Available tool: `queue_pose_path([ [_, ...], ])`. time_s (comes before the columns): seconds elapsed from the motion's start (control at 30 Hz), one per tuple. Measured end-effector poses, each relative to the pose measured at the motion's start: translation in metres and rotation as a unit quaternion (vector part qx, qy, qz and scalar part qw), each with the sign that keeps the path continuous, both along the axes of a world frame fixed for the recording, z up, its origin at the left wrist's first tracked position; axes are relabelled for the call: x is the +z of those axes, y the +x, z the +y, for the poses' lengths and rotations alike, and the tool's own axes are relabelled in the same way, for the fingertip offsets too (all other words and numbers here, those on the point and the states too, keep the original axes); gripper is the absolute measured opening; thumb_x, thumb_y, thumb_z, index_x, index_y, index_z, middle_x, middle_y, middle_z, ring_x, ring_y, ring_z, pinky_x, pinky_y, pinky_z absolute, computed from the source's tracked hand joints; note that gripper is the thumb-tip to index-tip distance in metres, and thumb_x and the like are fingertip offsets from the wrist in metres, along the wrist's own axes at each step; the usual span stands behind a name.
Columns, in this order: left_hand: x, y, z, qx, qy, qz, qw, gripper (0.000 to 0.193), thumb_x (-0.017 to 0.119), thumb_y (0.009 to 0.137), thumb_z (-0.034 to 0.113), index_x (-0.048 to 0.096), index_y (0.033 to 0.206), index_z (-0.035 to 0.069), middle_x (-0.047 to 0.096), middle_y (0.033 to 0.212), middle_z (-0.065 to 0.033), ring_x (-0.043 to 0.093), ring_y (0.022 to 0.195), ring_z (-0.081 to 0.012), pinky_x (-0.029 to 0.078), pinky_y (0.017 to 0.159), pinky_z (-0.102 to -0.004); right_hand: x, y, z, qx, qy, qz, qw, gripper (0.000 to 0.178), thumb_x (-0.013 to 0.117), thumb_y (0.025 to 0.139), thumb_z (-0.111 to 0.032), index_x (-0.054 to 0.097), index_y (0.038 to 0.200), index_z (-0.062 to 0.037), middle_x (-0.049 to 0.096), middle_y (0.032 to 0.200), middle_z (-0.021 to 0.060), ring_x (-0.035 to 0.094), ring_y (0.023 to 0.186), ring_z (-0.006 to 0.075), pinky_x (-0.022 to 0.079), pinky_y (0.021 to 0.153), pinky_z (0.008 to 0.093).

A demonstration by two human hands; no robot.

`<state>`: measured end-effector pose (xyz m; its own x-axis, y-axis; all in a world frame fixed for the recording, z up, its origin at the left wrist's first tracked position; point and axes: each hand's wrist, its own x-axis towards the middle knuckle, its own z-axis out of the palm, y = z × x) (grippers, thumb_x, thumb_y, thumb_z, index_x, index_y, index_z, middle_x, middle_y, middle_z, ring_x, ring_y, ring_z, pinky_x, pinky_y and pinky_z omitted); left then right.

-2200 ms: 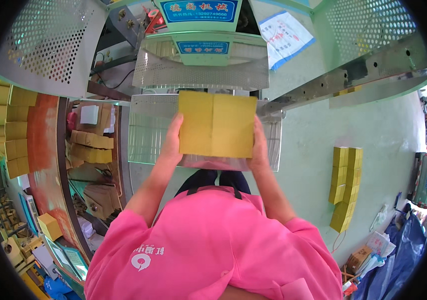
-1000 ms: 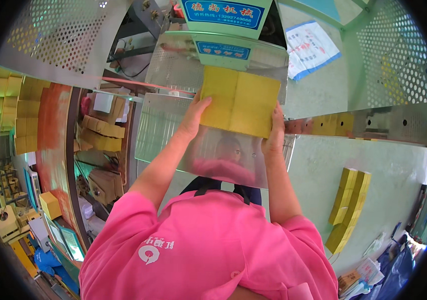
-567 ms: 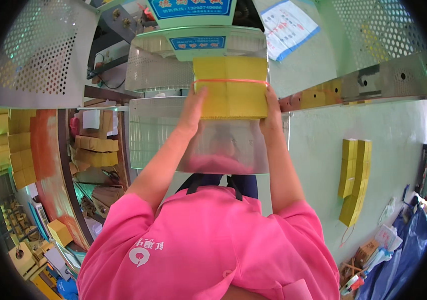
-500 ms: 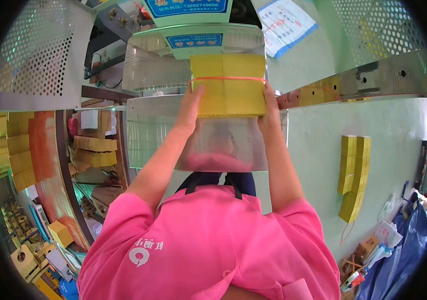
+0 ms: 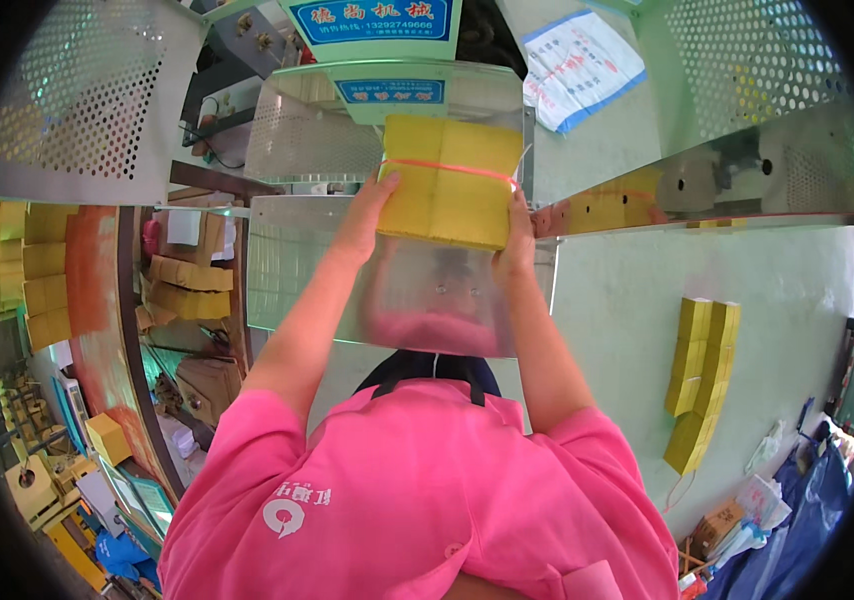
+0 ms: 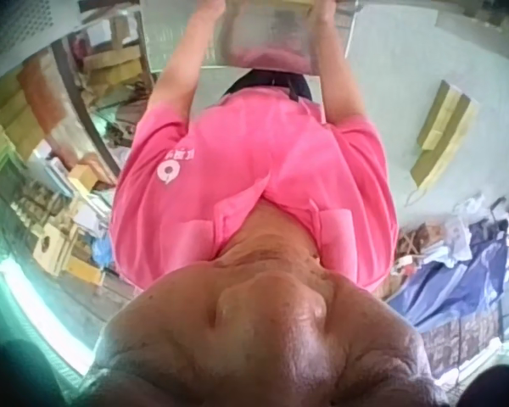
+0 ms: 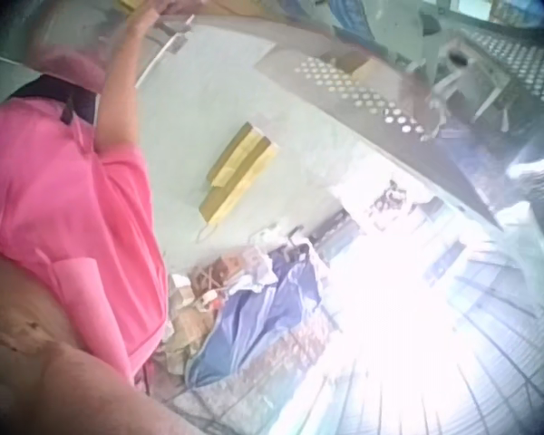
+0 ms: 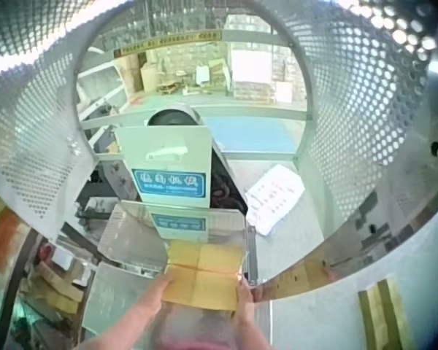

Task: Stacking yellow paper, adding a white cover sheet, and using an automatic strapping machine to bundle stacks with a ribbon.

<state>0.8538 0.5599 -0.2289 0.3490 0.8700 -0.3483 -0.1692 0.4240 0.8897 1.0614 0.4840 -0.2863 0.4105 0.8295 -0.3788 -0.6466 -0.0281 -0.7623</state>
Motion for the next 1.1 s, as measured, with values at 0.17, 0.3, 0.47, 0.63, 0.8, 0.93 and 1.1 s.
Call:
queue_pose_path([
  [0.17,0.003,-0.003,-0.010,0.003,-0.012,0.009,1.000,0.065,0.057,0.094,0.039,0.036,0.145,0.004,0.048,0.139,-0.0102,0.045,0.126,-0.0182,0.031,0.107,-0.0338,0.014,-0.007,-0.002,0.005,-0.004,-0.002,1.000,0.048,0.049,0.099,-0.037,0.049,0.134,-0.0047,0.057,0.123,0.0030,0.052,0.115,0.0137,0.041,0.097,0.0298],
  [0.3,0.011,-0.024,-0.043,0.069,-0.012,0.023,0.997,0.060,0.054,0.096,0.036,0.038,0.143,0.002,0.050,0.136,-0.0097,0.048,0.123,-0.0184,0.035,0.104,-0.0331,0.016,-0.017,-0.020,0.078,0.042,-0.033,0.995,0.055,0.043,0.101,-0.041,0.044,0.140,-0.0029,0.049,0.134,0.0080,0.044,0.125,0.0173,0.034,0.105,0.0314],
  [0.47,0.013,-0.072,-0.093,0.060,0.020,0.178,0.982,0.047,0.053,0.098,0.028,0.046,0.135,0.001,0.057,0.125,-0.0094,0.053,0.115,-0.0169,0.041,0.098,-0.0315,0.035,-0.047,-0.073,0.097,0.014,-0.161,0.982,0.051,0.044,0.101,-0.034,0.047,0.138,0.0013,0.049,0.136,0.0121,0.044,0.127,0.0198,0.032,0.107,0.0316],
  [0.63,0.029,-0.090,-0.097,0.144,0.109,0.200,0.963,0.024,0.056,0.094,0.010,0.057,0.117,0.000,0.062,0.114,-0.0082,0.058,0.106,-0.0157,0.043,0.096,-0.0305,0.047,-0.033,-0.107,0.105,-0.110,-0.357,0.922,0.019,0.055,0.094,-0.006,0.063,0.107,0.0046,0.066,0.103,0.0053,0.060,0.095,0.0115,0.046,0.087,0.0264],
  [0.8,0.021,-0.108,-0.081,0.086,0.062,0.067,0.992,0.019,0.058,0.092,0.005,0.059,0.111,0.002,0.063,0.109,-0.0052,0.057,0.104,-0.0133,0.043,0.094,-0.0288,0.059,-0.039,-0.098,0.038,-0.040,-0.294,0.954,0.014,0.056,0.093,-0.004,0.063,0.104,0.0013,0.064,0.095,0.0024,0.058,0.088,0.0082,0.046,0.080,0.0239],
  [0.93,0.008,-0.114,-0.080,0.028,0.051,0.030,0.998,0.016,0.060,0.091,0.004,0.059,0.107,0.004,0.061,0.102,-0.0012,0.055,0.097,-0.0111,0.042,0.089,-0.0272,0.053,-0.065,-0.090,-0.055,0.008,-0.076,0.996,0.007,0.058,0.093,-0.005,0.061,0.099,-0.0018,0.063,0.097,0.0023,0.056,0.086,0.0077,0.046,0.078,0.0232],
  [1.1,0.006,-0.119,-0.081,0.015,0.081,0.054,0.995,0.012,0.060,0.091,0.005,0.059,0.103,0.005,0.059,0.096,0.0004,0.054,0.093,-0.0099,0.041,0.087,-0.0258,0.048,-0.075,-0.088,-0.088,-0.010,-0.099,0.991,0.006,0.057,0.095,-0.008,0.059,0.093,-0.0026,0.062,0.099,0.0017,0.055,0.084,0.0073,0.045,0.076,0.0235],
])
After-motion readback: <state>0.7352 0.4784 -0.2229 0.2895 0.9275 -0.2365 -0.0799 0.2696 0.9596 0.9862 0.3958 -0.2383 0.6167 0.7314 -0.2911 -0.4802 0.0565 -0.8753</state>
